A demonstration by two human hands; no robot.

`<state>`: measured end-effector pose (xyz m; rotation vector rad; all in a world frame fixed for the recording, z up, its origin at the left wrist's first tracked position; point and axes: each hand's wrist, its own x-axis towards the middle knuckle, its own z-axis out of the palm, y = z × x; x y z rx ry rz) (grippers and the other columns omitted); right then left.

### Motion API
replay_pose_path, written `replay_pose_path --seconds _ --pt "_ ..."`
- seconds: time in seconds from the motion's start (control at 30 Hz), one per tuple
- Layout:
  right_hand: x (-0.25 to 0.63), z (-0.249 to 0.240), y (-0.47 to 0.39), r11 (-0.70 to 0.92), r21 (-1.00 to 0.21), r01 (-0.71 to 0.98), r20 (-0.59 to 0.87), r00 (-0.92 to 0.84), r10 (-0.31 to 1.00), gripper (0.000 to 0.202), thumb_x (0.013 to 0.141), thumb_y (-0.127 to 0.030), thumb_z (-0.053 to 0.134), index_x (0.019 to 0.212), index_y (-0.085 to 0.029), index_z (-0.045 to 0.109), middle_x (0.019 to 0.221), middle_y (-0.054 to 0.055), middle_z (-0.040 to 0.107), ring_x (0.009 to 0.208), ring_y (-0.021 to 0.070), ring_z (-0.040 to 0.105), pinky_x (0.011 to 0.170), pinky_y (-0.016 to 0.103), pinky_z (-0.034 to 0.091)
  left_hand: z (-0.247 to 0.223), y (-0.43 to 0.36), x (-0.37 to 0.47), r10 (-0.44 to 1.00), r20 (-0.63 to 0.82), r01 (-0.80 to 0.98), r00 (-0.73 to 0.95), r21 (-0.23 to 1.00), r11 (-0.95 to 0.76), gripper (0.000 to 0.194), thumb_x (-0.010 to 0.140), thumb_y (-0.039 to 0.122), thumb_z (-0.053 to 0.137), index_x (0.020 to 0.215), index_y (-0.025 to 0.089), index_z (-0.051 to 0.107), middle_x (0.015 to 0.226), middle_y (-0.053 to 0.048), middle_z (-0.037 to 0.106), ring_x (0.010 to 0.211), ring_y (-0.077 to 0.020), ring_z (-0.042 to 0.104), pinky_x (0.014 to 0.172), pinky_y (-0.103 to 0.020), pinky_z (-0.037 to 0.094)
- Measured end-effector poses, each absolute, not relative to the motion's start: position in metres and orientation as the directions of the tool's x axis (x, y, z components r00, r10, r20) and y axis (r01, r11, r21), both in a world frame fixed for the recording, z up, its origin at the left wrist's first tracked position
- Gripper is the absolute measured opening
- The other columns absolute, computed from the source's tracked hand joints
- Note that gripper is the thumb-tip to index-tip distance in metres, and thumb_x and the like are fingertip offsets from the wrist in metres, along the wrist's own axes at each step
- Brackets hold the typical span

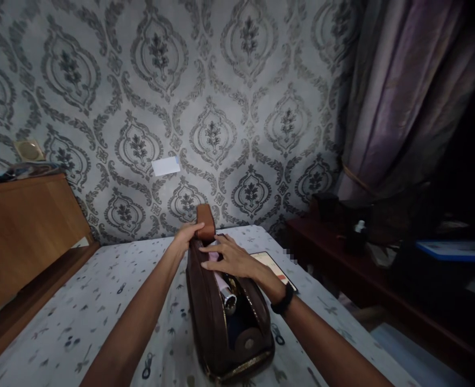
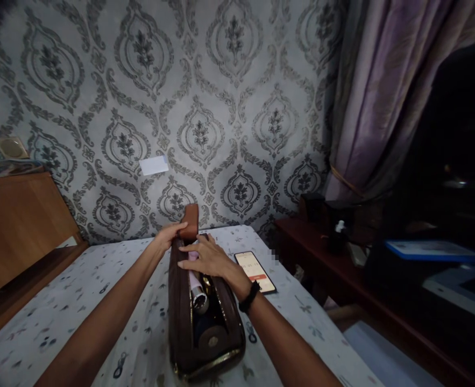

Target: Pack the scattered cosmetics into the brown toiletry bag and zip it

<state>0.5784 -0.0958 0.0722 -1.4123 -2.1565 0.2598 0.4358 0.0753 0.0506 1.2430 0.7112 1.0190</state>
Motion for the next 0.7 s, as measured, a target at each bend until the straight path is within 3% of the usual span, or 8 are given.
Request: replay_pose_path --seconds 0.2,0.33,0.5,0.7 --pt "0.578 0.073 -0.096 0.404 -0.464 0.788 0.301 -0.289 0.909 0.057 0.085 -0.062 0.063 0.131 -0.029 0.067 0.121 0.011 0.065 0.128 0.0333 0.047 0.110 0.048 0.031 0.058 0.058 0.433 0.920 0.203 -0.215 0.334 0.967 -0.136 0.052 0.062 0.035 0.086 0.108 0.019 0.070 0.101 -0.006 0.078 0.093 -0.0219 0.072 0.086 -0.033 0.051" --pt "0.576 0.072 -0.095 0.368 -0.508 0.779 0.306 -0.236 0.922 0.061 0.081 -0.059 0.068 0.133 -0.026 0.064 0.128 0.012 0.060 0.132 0.0345 0.043 0.111 0.050 0.032 0.062 0.038 0.430 0.884 0.324 -0.203 0.338 0.942 -0.268 0.047 0.065 0.044 0.082 0.103 0.018 0.072 0.102 -0.006 0.078 0.095 -0.0239 0.071 0.089 -0.035 0.051" --pt "0.574 0.066 -0.092 0.341 -0.622 0.705 0.378 -0.111 0.919 0.069 0.071 -0.049 0.079 0.128 -0.017 0.056 0.125 0.014 0.056 0.120 0.0311 0.051 0.103 0.047 0.043 0.060 0.022 0.433 0.819 0.469 -0.177 0.330 0.883 -0.434 0.042 0.069 0.045 0.077 0.101 0.018 0.071 0.103 -0.005 0.077 0.099 -0.0254 0.069 0.095 -0.038 0.050" --pt "0.576 0.057 -0.087 0.388 -0.727 0.567 0.445 -0.041 0.894 0.073 0.067 -0.046 0.081 0.128 -0.018 0.052 0.130 0.014 0.057 0.122 0.0312 0.053 0.105 0.049 0.041 0.054 0.017 0.433 0.763 0.560 -0.129 0.324 0.825 -0.551 0.040 0.077 0.047 0.070 0.103 0.016 0.068 0.102 -0.007 0.075 0.098 -0.0255 0.067 0.095 -0.038 0.049"
